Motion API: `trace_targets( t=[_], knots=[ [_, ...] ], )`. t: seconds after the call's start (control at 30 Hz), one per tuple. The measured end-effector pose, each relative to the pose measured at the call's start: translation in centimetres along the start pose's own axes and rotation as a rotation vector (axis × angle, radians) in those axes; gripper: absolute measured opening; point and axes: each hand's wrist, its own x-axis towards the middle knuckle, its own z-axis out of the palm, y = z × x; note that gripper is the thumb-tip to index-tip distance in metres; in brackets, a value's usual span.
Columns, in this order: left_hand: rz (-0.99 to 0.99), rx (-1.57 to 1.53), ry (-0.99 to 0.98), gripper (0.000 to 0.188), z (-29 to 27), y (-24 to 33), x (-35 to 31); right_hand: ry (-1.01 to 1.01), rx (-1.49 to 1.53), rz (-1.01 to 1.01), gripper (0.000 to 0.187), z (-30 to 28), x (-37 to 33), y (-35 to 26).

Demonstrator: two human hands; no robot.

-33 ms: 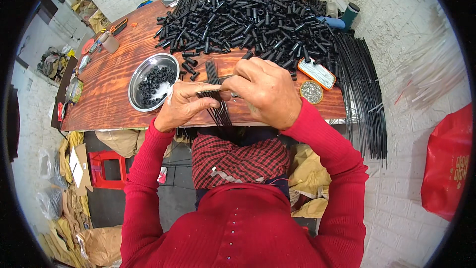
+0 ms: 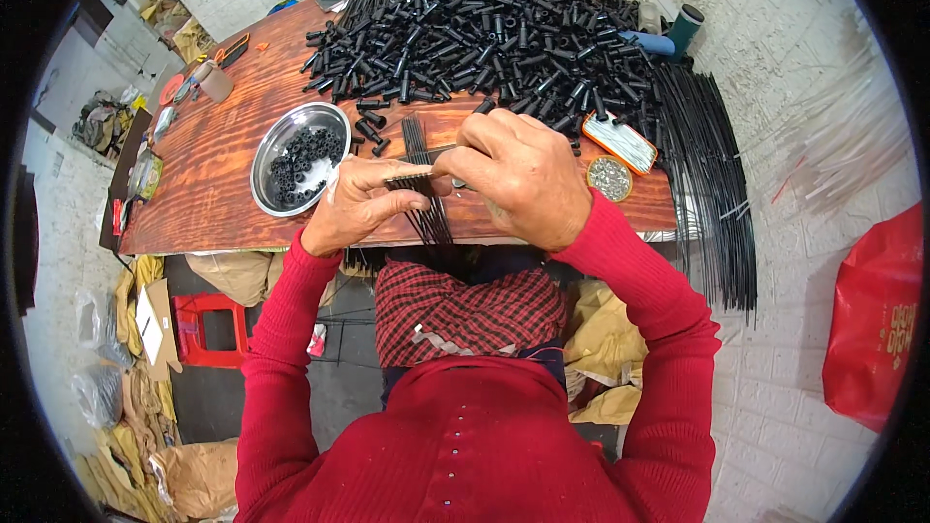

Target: Attaching and crimping small connectors onto black synthetic fiber bundles to assemble hair extensions.

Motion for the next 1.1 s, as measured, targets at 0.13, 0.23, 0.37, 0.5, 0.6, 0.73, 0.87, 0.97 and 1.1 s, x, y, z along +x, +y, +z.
trace_targets(
  t=[0.13, 0.23, 0.37, 0.5, 0.6, 0.73, 0.87, 0.97, 1.1],
  knots=[
    [0.097, 0.081, 0.008, 0.033, -0.1, -0.7, -0.1, -0.003, -0.079, -0.046, 0.021, -0.5, 0.3, -0.4],
    [0.117, 0.167, -0.002, 0.034, -0.3, -0.7, -0.2, -0.019, -0.11, -0.053, 0.021, -0.7, 0.4, -0.7],
    [0.079, 0.159, 0.0, 0.034, 0.0, -0.2, -0.2, -0.048, 0.094, 0.07, 0.023, 0.2, -0.4, -0.4],
    [-0.117, -0.054, 0.035, 0.026, 0.3, 0.1, -0.3, -0.086, 0.468, 0.335, 0.025, 1.1, -1.1, 0.3],
    [-0.096, -0.068, -0.041, 0.022, 0.7, 0.1, 0.0, -0.086, 0.74, 0.492, 0.019, 1.8, -0.1, -0.1],
    [-0.074, -0.005, 0.033, 0.023, 1.1, -0.7, -0.2, -0.176, 0.765, 0.645, 0.019, 1.7, 0.7, 0.0],
    [-0.104, -0.08, -0.047, 0.023, 1.6, -2.1, -0.3, -0.039, 0.907, 0.658, 0.025, 2.6, -1.1, 3.3],
    [-0.102, -0.093, -0.049, 0.019, 1.7, -3.1, -1.0, -0.299, 0.243, 0.651, 0.034, 4.7, -5.4, 6.7],
    [-0.1, -0.043, -0.069, 0.012, 1.8, -3.6, -1.1, -0.412, -0.139, 0.494, 0.046, 9.0, -12.4, 6.9]
  ],
)
